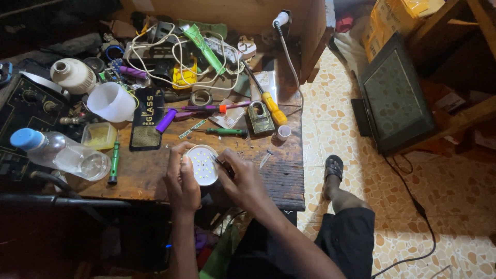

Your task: Testing and inspecting a repaired LED bulb using a smartphone and manual assembly.

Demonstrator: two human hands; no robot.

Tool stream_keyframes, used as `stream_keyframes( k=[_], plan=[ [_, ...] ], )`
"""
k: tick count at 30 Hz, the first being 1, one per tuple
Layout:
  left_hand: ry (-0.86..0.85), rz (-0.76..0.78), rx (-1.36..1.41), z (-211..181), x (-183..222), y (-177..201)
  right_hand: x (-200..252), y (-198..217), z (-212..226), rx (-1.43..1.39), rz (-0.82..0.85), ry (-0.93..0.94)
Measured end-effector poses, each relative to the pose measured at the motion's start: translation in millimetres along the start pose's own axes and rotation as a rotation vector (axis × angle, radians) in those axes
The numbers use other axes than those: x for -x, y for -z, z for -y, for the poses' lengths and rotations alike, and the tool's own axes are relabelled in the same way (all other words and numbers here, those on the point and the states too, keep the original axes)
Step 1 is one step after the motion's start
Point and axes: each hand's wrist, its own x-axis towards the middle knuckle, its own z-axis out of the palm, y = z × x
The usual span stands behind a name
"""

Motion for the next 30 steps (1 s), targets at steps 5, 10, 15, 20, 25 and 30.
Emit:
stream_keyframes(
  k=[5,10,15,20,25,30],
  plan=[
    [-0.017,-0.004,-0.009,-1.8,-3.7,-0.4,0.6,-1.3,0.8,0.045,0.004,0.01],
    [0.001,-0.03,-0.01,0.6,-4.5,-2.6,0.7,-6.4,1.3,0.101,0.008,-0.006],
    [0.012,-0.079,0.009,-0.7,-5.9,-3.6,0.1,-8.2,4.3,0.175,0.027,-0.064],
    [0.021,-0.104,0.04,3.6,-7.3,-3.3,-0.6,-6.4,-4.0,0.13,0.001,-0.045],
    [0.007,-0.085,0.077,2.6,-7.5,-2.4,-2.9,-0.8,-7.6,-0.049,0.062,-0.103],
    [0.001,-0.068,0.077,2.9,-7.8,-2.4,-6.9,6.4,-8.0,-0.138,0.147,-0.147]
  ],
)
